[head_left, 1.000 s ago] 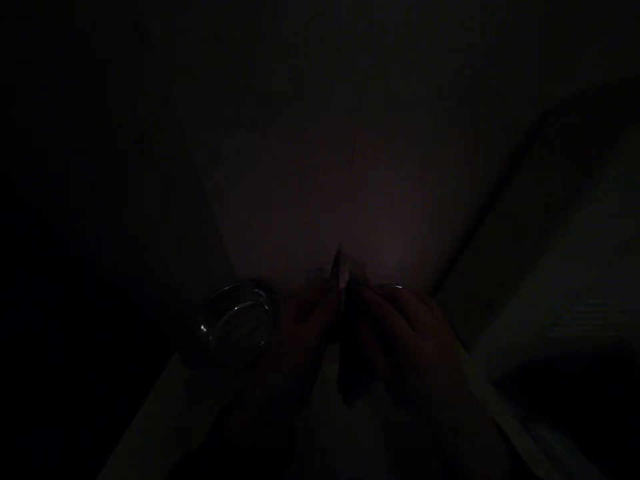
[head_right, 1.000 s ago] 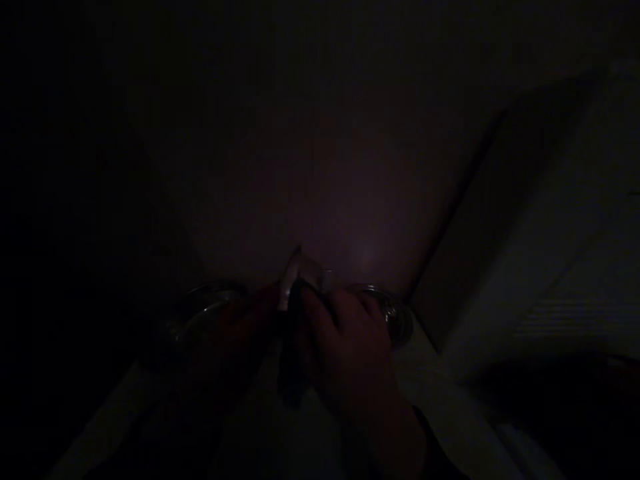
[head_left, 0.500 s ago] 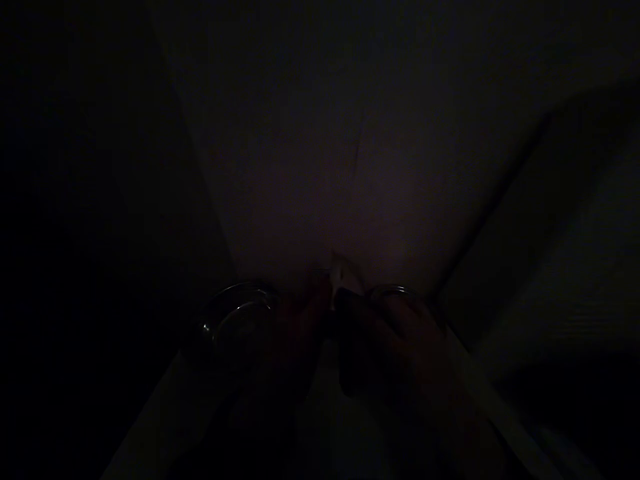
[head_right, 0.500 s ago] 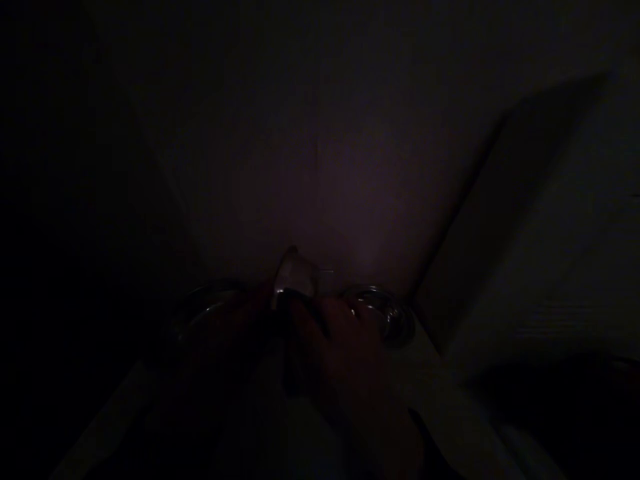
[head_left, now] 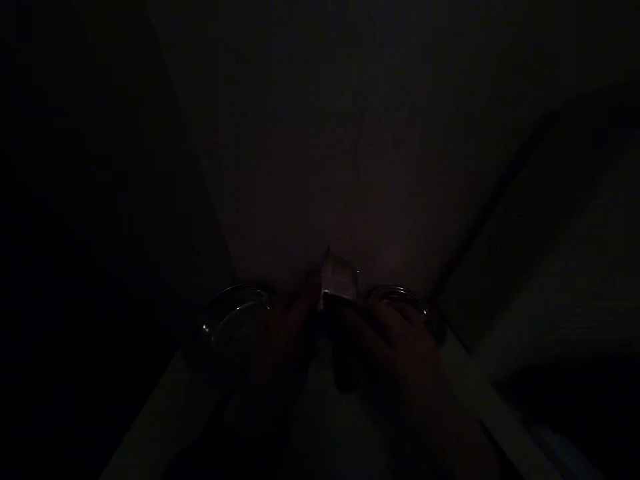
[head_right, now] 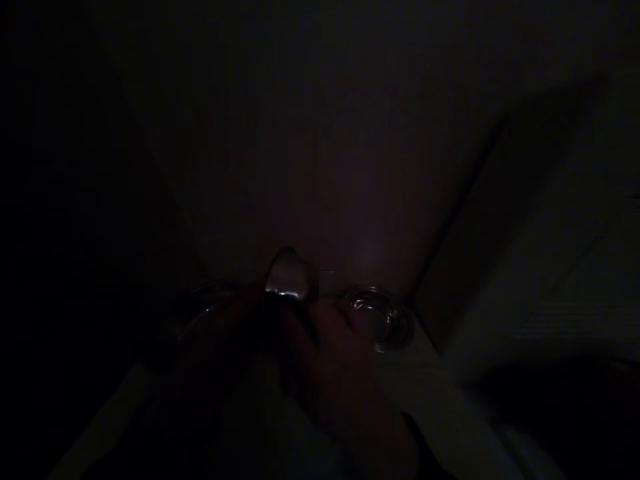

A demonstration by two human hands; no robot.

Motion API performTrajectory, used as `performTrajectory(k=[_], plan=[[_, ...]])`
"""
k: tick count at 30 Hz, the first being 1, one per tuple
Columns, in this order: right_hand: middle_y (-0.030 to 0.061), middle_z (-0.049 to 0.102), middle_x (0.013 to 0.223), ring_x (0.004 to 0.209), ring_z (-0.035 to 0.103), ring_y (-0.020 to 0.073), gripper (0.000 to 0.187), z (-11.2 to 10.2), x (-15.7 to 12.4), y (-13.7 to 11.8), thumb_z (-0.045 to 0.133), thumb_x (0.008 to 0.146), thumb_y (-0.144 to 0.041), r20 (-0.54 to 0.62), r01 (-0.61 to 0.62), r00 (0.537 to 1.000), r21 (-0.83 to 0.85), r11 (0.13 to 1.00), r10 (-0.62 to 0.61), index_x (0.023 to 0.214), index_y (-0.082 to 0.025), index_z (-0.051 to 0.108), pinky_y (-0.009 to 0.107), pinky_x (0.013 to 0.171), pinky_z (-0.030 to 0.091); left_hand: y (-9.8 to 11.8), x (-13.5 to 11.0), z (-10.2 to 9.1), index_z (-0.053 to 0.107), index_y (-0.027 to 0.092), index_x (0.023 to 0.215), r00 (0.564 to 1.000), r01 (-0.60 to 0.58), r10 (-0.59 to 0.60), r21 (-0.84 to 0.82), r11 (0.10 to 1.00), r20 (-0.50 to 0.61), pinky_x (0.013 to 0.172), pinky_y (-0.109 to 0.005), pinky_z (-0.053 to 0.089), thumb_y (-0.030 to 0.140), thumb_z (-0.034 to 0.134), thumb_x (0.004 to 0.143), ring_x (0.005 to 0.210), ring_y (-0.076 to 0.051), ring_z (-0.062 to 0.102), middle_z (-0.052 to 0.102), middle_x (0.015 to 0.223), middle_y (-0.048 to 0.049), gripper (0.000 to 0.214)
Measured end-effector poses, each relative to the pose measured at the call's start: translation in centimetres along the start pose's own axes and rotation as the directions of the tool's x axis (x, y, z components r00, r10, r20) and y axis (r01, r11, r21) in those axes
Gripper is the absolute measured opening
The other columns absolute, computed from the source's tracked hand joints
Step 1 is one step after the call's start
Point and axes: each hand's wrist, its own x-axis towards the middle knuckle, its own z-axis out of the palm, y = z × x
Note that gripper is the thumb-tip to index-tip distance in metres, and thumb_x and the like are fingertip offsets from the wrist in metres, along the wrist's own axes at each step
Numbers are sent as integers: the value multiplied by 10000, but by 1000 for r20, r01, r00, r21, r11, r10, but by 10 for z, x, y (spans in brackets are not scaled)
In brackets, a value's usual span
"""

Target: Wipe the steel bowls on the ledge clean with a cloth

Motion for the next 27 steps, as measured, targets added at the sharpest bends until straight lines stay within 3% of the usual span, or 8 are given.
performTrajectory(k=[2, 8, 15, 22, 27], plan=[[97, 676, 932, 808, 607, 206, 296, 0, 0, 0, 454, 913, -210, -4, 5, 1000, -3, 1000, -5, 1154, -158, 619, 380, 742, 470, 1, 1, 0, 732, 215, 771, 1000, -14, 14, -12, 1000, 0, 647, -283, 520, 472, 703, 674, 752, -208, 687, 740, 775, -34, 276], [97, 664, 874, 756, 609, 199, 308, -8, 2, 12, 450, 923, -237, 10, -131, 991, -27, 991, 131, 1166, -146, 616, 341, 669, 493, 3, -7, 1, 739, 199, 759, 993, 29, -33, 33, 999, 115, 654, -299, 522, 439, 729, 650, 811, -247, 689, 746, 787, -63, 264], [97, 674, 943, 798, 612, 220, 290, -5, 1, 2, 458, 907, -211, 26, 19, 999, 65, 998, -20, 1136, -173, 632, 379, 686, 486, 1, -1, -5, 722, 217, 866, 999, 6, -5, -10, 1000, 41, 705, -303, 526, 457, 671, 721, 848, -223, 690, 749, 889, -39, 285], [104, 671, 905, 758, 621, 207, 300, -7, 0, 13, 448, 924, -229, 1, -177, 984, 20, 984, 177, 1156, -128, 609, 346, 641, 515, 2, -10, -10, 739, 218, 812, 994, -19, 15, 44, 999, 106, 741, -292, 512, 407, 710, 706, 888, -230, 684, 751, 903, -43, 219], [109, 665, 884, 765, 621, 222, 288, -8, 2, 9, 480, 901, -214, 49, -20, 999, 83, 996, 16, 1132, -132, 631, 369, 646, 511, 3, -4, -8, 726, 214, 815, 997, 13, -9, -55, 998, 74, 657, -290, 514, 403, 683, 720, 822, -227, 687, 746, 850, -39, 215]])
